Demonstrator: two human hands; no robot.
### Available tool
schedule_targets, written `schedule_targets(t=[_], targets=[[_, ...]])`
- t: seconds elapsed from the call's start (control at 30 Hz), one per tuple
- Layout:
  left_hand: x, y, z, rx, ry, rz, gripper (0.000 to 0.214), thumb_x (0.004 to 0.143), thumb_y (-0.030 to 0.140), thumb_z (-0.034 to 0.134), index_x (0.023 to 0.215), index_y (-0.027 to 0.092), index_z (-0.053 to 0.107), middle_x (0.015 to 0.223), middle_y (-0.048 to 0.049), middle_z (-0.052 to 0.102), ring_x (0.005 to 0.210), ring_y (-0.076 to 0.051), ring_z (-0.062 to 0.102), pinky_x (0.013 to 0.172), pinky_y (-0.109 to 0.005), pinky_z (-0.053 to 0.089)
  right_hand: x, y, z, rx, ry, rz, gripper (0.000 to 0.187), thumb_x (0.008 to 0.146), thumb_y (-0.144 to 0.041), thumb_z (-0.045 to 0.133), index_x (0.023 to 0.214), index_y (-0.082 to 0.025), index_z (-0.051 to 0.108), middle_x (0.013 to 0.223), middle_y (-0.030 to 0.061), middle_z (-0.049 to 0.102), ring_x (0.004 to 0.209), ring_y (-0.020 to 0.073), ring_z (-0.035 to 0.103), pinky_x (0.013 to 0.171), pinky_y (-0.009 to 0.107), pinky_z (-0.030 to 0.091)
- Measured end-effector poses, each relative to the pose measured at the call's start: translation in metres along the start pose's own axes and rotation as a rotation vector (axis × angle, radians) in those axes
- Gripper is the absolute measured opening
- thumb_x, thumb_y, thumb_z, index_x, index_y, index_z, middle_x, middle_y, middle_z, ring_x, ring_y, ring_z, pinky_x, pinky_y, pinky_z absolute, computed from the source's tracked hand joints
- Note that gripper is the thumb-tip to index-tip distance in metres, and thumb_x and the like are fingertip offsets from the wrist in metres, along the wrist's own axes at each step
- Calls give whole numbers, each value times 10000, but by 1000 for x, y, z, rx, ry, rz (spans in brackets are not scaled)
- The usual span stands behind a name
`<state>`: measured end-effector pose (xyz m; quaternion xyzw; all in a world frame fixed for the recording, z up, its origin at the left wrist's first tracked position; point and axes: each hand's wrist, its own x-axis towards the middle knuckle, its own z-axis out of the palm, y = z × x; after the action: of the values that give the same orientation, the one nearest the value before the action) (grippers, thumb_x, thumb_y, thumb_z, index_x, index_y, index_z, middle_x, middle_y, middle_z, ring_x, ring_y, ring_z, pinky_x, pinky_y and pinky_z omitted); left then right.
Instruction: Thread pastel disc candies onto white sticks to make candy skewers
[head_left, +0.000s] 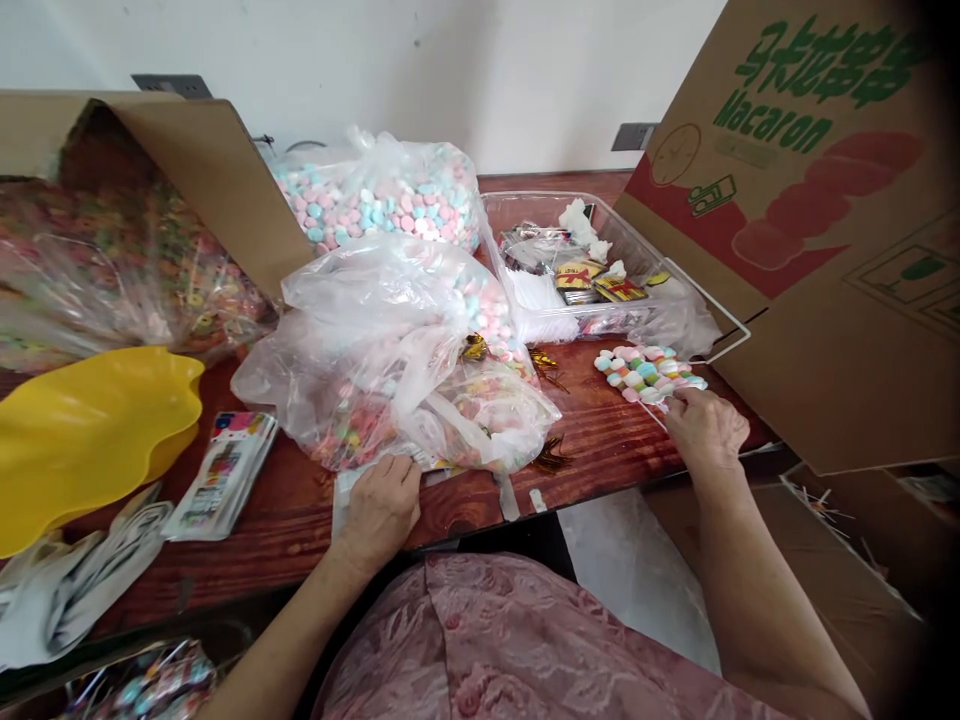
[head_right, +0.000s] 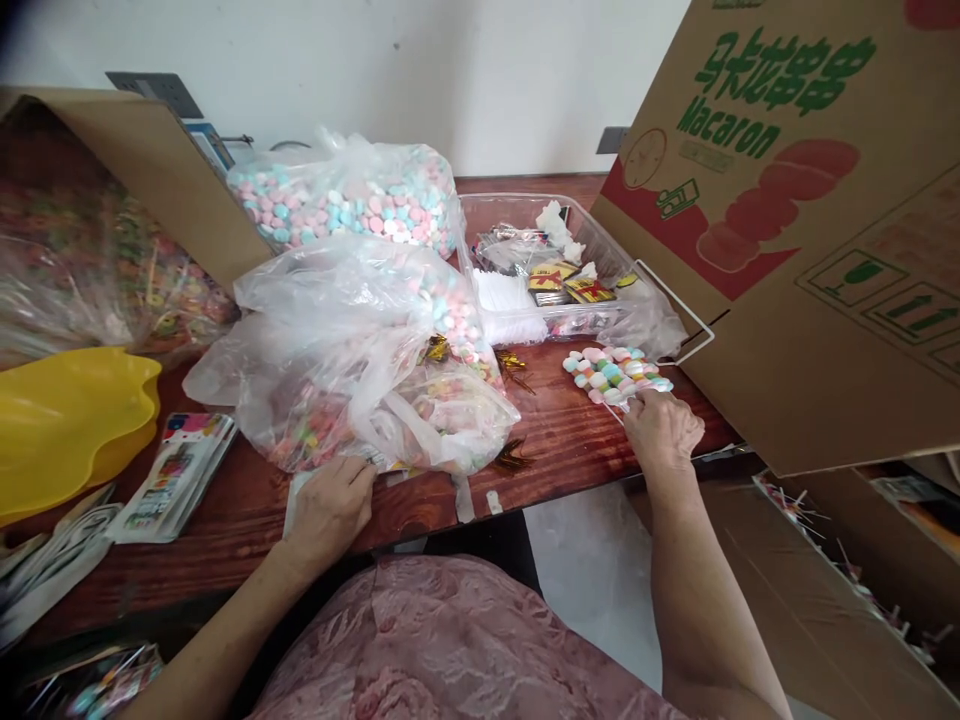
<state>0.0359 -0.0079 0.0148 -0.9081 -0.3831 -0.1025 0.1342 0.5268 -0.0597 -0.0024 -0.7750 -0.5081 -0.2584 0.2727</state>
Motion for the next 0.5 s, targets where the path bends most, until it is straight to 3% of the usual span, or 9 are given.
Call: schedule_targets(t=[0.13, 0.27, 0.37, 0.5], targets=[[-4, -6, 5, -77, 120, 29, 205, 871, 105, 542, 705, 187, 629, 717, -40, 618, 722, -195, 557, 672, -325, 420, 4, 2, -7, 88, 106, -33, 179, 775, -259, 635, 606, -200, 638, 532, 28, 525, 475, 112, 330, 500, 278, 243], [-4, -1, 0, -131, 98, -56, 145, 897, 144, 547, 885, 186, 685, 829, -54, 669, 794, -209, 572, 701, -324, 425, 6, -14, -34, 204, 200, -20, 165, 846, -292, 609, 769, -176, 699, 684, 87, 653, 603, 171, 562, 585, 284, 419], [-1, 3, -5, -206, 25, -146, 166, 901, 138, 537, 877, 191, 693, 870, -56, 683, 824, -214, 574, 701, -322, 424, 0, -49, -58, 346, 180, -80, 127, 842, -256, 636, 862, -179, 734, 734, 83, 689, 671, 190, 639, 654, 293, 487], [-4, -2, 2, -410, 101, -250, 194, 914, 165, 530, 799, 181, 686, 809, -50, 663, 818, -191, 567, 742, -314, 444, -14, -107, -83, 496, 52, -262, 196, 776, -174, 718, 952, -252, 753, 804, 63, 714, 705, 191, 667, 712, 316, 527]])
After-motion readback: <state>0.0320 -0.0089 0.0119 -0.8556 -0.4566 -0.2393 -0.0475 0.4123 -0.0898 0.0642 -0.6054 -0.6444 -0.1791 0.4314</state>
